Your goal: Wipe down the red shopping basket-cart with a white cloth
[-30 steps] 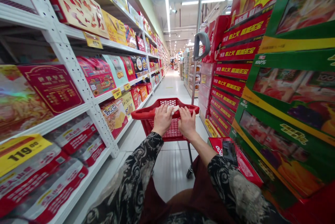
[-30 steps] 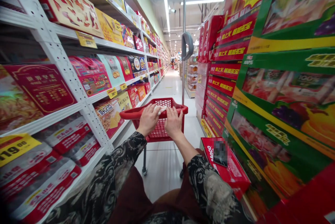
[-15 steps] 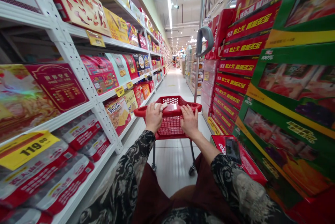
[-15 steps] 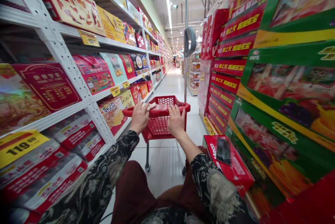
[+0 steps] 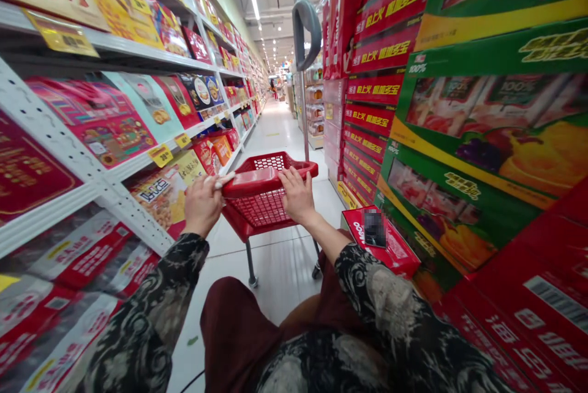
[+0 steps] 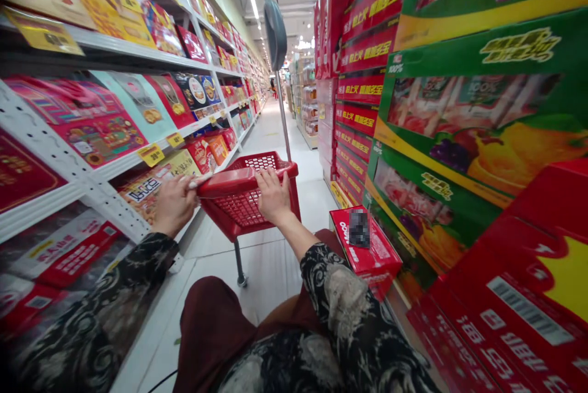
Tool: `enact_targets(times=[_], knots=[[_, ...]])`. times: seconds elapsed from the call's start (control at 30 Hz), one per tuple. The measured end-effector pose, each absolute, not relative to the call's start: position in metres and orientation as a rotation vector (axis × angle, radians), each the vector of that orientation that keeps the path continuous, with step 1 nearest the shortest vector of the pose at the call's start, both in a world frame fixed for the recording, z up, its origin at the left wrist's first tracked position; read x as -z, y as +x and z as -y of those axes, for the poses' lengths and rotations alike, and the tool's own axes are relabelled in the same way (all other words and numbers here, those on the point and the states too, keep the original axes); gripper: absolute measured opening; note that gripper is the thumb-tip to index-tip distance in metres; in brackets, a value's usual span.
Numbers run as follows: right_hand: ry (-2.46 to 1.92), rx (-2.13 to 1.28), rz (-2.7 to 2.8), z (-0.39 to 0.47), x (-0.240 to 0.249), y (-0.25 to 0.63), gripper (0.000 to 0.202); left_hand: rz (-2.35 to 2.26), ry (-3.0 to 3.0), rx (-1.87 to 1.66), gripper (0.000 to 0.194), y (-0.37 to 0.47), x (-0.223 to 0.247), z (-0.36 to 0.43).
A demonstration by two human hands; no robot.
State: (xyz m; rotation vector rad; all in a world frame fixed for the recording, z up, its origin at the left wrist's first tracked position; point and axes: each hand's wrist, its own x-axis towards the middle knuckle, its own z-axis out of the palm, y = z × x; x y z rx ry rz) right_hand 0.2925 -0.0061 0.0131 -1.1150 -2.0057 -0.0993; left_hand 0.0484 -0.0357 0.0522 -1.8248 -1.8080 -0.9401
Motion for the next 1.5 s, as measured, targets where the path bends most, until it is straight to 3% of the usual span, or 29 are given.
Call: enact_targets(times=[0.17, 0.47, 0.77, 1.1, 1.37, 1.5], knots=[[-1.103, 0.071, 1.988, 0.008, -0.015, 0.291, 0.058, 1.857, -1.785, 0.967, 0.044, 0.037, -0.053, 0.034], [-1.096, 0.087, 1.98, 0.008, -0.013, 0.295, 0.059, 1.555, -2.094, 0.936, 0.038, 0.14, -0.057, 0.021], [-1.115, 0.07, 1.982, 0.011, -0.015, 0.294, 0.057, 1.736, -1.871, 1.025, 0.04, 0.079, -0.06, 0.029], [-1.14, 0.083, 1.983, 0.013, -0.018, 0.295, 0.058, 1.559, -2.095, 0.923, 0.039, 0.128, -0.062, 0.022], [-1.141, 0.083, 1.975, 0.013, -0.016, 0.293, 0.056, 1.804, -1.826, 1.056, 0.042, 0.071, -0.06, 0.03], [-1.146, 0.066, 1.972, 0.013, -0.016, 0.291, 0.056, 1.79, -1.879, 1.039, 0.042, 0.082, -0.061, 0.025]])
